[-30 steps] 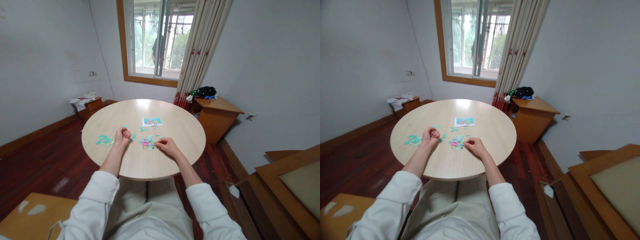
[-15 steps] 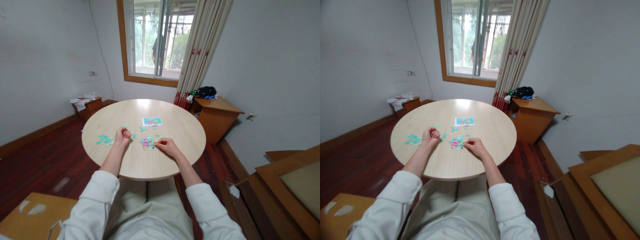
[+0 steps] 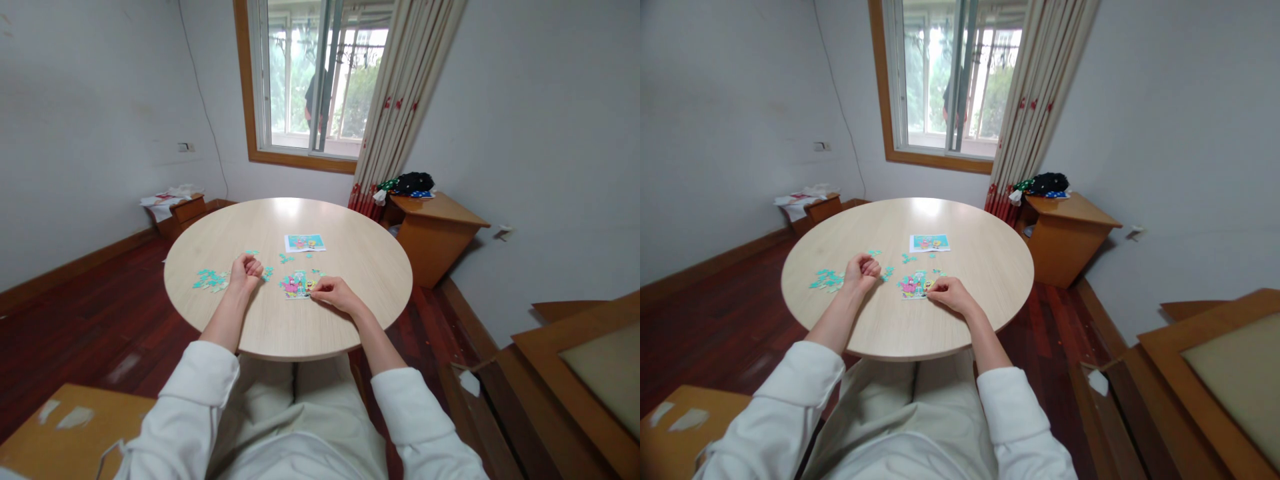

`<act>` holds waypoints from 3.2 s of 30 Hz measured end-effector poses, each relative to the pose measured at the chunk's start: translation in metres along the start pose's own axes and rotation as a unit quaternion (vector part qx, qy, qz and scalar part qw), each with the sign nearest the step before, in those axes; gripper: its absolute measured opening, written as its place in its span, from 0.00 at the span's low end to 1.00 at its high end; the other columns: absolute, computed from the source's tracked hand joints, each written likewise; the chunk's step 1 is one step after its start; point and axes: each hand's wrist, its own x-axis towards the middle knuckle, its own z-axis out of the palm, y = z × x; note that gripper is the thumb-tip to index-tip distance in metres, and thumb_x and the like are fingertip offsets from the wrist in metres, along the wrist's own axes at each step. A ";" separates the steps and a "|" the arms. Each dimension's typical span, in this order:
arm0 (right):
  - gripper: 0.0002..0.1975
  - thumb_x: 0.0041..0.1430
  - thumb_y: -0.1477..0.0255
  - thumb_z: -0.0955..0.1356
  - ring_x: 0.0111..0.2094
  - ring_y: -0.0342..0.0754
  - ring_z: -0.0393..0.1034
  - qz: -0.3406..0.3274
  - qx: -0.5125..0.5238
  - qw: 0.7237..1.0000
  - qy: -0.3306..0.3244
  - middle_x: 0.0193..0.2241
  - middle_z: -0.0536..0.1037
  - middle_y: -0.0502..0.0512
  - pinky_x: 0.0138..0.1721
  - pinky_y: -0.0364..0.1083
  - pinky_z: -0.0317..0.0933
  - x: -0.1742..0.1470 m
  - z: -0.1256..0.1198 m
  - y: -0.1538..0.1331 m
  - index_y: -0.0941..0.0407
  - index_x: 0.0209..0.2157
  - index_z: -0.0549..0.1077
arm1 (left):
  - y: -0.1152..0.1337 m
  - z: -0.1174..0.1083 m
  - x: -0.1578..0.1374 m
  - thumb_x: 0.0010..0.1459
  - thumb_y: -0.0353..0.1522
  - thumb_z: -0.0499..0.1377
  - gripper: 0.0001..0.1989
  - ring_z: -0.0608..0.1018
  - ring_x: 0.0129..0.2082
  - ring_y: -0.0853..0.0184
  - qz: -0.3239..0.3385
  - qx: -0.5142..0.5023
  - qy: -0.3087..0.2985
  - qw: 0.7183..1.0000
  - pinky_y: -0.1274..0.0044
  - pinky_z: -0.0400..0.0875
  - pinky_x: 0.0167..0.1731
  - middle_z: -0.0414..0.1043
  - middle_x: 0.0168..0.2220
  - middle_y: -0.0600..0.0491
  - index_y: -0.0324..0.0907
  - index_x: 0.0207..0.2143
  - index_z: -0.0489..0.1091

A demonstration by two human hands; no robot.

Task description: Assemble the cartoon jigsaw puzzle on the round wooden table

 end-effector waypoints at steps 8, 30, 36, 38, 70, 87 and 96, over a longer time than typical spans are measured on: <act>0.08 0.41 0.68 0.72 0.28 0.44 0.67 -0.002 -0.002 1.000 -0.020 0.24 0.74 0.53 0.33 0.44 0.59 0.000 -0.001 0.001 0.59 0.21 0.75 | -0.001 0.001 -0.001 0.40 0.20 0.51 0.19 0.43 0.09 0.79 0.005 0.001 0.001 1.000 0.83 0.41 0.09 0.34 0.11 0.64 0.42 0.16 0.39; 0.06 0.41 0.70 0.71 0.26 0.42 0.66 -0.001 -0.023 0.999 -0.024 0.23 0.73 0.51 0.31 0.43 0.60 -0.002 0.000 -0.004 0.59 0.20 0.74 | 0.000 0.000 0.001 0.39 0.20 0.52 0.20 0.43 0.09 0.80 0.001 -0.001 -0.002 1.000 0.84 0.41 0.09 0.34 0.11 0.64 0.42 0.16 0.39; 0.06 0.41 0.70 0.71 0.25 0.41 0.64 0.007 -0.025 0.999 -0.021 0.22 0.72 0.51 0.29 0.42 0.58 -0.002 0.001 -0.003 0.59 0.21 0.74 | 0.000 -0.001 0.001 0.39 0.20 0.51 0.20 0.43 0.09 0.79 -0.001 -0.003 -0.005 1.000 0.84 0.41 0.09 0.34 0.11 0.64 0.42 0.16 0.39; 0.06 0.41 0.70 0.71 0.25 0.41 0.63 0.010 -0.032 0.999 -0.018 0.22 0.72 0.51 0.28 0.42 0.58 -0.001 0.001 -0.002 0.60 0.21 0.74 | 0.000 -0.001 0.001 0.39 0.20 0.51 0.20 0.43 0.09 0.79 -0.001 -0.003 -0.004 1.000 0.84 0.41 0.09 0.34 0.11 0.64 0.42 0.16 0.39; 0.09 0.45 0.80 0.65 0.30 0.43 0.67 -0.021 -0.118 0.993 0.025 0.28 0.76 0.53 0.34 0.42 0.60 0.004 0.003 0.011 0.58 0.26 0.77 | -0.001 0.000 0.001 0.41 0.20 0.50 0.19 0.43 0.09 0.79 0.000 0.006 -0.013 1.000 0.84 0.42 0.08 0.34 0.11 0.63 0.42 0.15 0.39; 0.12 0.45 0.81 0.61 0.31 0.43 0.68 -0.024 -0.110 0.993 0.030 0.25 0.75 0.51 0.39 0.43 0.60 0.004 0.003 0.008 0.57 0.20 0.75 | -0.001 0.000 0.000 0.41 0.21 0.52 0.19 0.44 0.09 0.79 0.011 0.031 -0.009 0.999 0.85 0.42 0.09 0.35 0.10 0.63 0.42 0.14 0.40; 0.11 0.45 0.78 0.60 0.29 0.44 0.67 -0.013 -0.102 0.985 0.136 0.27 0.74 0.52 0.35 0.44 0.61 0.007 0.000 0.011 0.57 0.23 0.74 | -0.001 -0.002 0.002 0.41 0.21 0.51 0.19 0.44 0.09 0.79 0.010 0.029 -0.014 0.999 0.84 0.42 0.09 0.35 0.09 0.63 0.42 0.15 0.39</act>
